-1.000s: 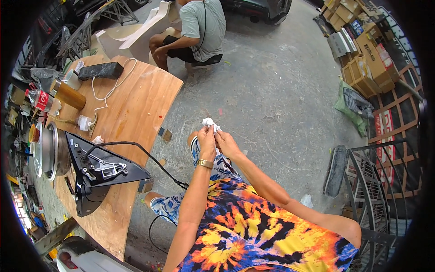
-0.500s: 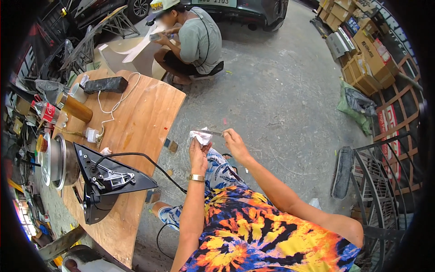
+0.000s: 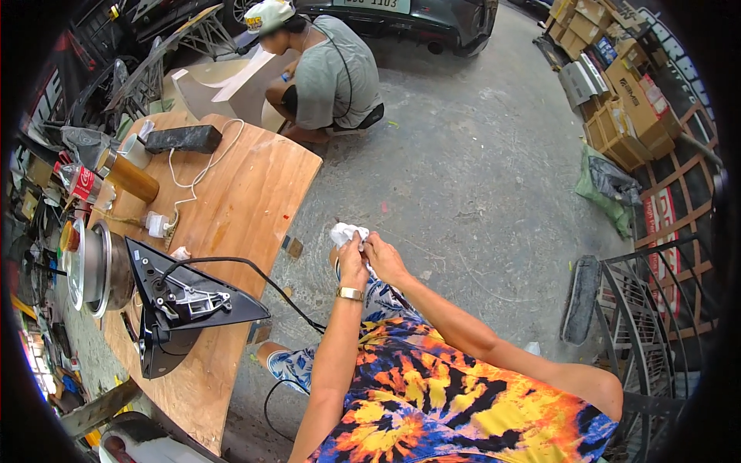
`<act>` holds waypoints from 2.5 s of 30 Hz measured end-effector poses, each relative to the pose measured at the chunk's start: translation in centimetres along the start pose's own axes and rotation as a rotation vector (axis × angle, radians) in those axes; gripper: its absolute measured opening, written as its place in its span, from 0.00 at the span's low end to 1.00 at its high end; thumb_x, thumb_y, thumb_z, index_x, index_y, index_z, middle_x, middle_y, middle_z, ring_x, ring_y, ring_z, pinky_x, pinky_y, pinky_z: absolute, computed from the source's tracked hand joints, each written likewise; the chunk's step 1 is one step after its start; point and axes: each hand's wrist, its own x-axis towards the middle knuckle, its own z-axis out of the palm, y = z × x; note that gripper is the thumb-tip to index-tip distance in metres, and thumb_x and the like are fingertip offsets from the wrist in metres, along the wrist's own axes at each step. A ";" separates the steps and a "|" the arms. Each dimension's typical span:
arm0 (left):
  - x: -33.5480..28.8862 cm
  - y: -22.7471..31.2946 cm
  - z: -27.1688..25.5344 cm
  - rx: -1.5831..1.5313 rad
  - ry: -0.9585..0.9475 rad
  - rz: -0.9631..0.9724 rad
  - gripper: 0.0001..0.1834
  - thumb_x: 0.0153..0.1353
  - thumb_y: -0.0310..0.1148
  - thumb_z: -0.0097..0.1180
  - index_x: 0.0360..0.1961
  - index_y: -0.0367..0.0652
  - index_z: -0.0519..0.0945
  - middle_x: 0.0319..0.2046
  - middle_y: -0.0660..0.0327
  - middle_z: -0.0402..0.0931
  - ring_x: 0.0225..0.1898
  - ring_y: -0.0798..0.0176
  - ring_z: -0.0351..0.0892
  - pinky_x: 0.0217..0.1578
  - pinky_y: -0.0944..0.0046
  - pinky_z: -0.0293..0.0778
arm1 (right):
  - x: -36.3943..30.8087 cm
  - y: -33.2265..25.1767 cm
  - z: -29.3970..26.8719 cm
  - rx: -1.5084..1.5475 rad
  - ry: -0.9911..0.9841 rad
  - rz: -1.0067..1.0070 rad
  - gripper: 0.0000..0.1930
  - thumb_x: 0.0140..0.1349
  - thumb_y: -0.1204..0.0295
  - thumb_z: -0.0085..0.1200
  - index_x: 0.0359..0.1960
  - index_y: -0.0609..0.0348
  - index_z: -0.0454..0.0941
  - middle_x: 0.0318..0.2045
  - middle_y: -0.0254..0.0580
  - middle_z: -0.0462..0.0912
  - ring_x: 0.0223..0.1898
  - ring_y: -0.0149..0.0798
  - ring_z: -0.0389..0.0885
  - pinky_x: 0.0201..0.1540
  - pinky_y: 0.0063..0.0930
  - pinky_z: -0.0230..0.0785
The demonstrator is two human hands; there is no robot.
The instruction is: Repairing a car side mirror by cleaning parts and reassembling the mirror housing.
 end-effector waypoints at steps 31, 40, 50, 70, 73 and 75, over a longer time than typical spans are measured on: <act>0.5 3.5 3.1 -0.100 -0.029 0.177 0.12 0.69 0.36 0.48 0.40 0.36 0.76 0.36 0.52 0.81 0.38 0.59 0.82 0.39 0.66 0.79 | -7.7 -1.9 -4.8 0.064 0.121 -0.144 0.09 0.67 0.66 0.44 0.37 0.59 0.69 0.24 0.59 0.77 0.28 0.60 0.77 0.30 0.48 0.67; -3.8 7.2 4.4 0.021 -0.399 0.121 0.22 0.70 0.44 0.43 0.56 0.39 0.70 0.55 0.53 0.73 0.58 0.60 0.72 0.56 0.62 0.70 | -7.5 -2.3 -12.3 0.727 0.030 0.061 0.10 0.70 0.64 0.45 0.37 0.57 0.71 0.20 0.23 0.62 0.22 0.21 0.63 0.23 0.20 0.61; -5.7 5.5 6.4 0.095 -0.266 0.284 0.16 0.70 0.38 0.47 0.42 0.34 0.79 0.41 0.52 0.81 0.44 0.63 0.79 0.48 0.66 0.72 | -1.1 -5.3 -5.5 0.073 0.130 -0.292 0.12 0.68 0.67 0.42 0.36 0.65 0.73 0.25 0.59 0.78 0.30 0.60 0.77 0.32 0.49 0.66; -1.0 24.9 13.4 1.015 0.107 0.720 0.16 0.65 0.40 0.55 0.36 0.34 0.81 0.28 0.62 0.80 0.27 0.70 0.73 0.28 0.69 0.64 | -12.3 -1.6 -11.3 0.769 -0.191 0.160 0.15 0.72 0.64 0.41 0.33 0.61 0.76 0.15 0.22 0.61 0.16 0.20 0.59 0.20 0.18 0.57; 3.1 31.7 6.3 1.459 0.171 0.883 0.25 0.59 0.44 0.59 0.47 0.31 0.77 0.33 0.53 0.81 0.31 0.61 0.78 0.31 0.62 0.70 | -9.5 -4.5 -10.7 0.766 -0.274 0.155 0.16 0.73 0.64 0.40 0.36 0.65 0.76 0.15 0.23 0.59 0.16 0.20 0.57 0.18 0.18 0.57; 4.3 33.0 3.4 1.808 0.588 0.933 0.38 0.54 0.48 0.63 0.60 0.35 0.67 0.42 0.44 0.79 0.40 0.49 0.79 0.40 0.54 0.72 | -8.1 -5.3 -9.7 0.836 -0.351 0.128 0.15 0.72 0.63 0.42 0.38 0.64 0.76 0.15 0.22 0.59 0.16 0.19 0.57 0.19 0.17 0.58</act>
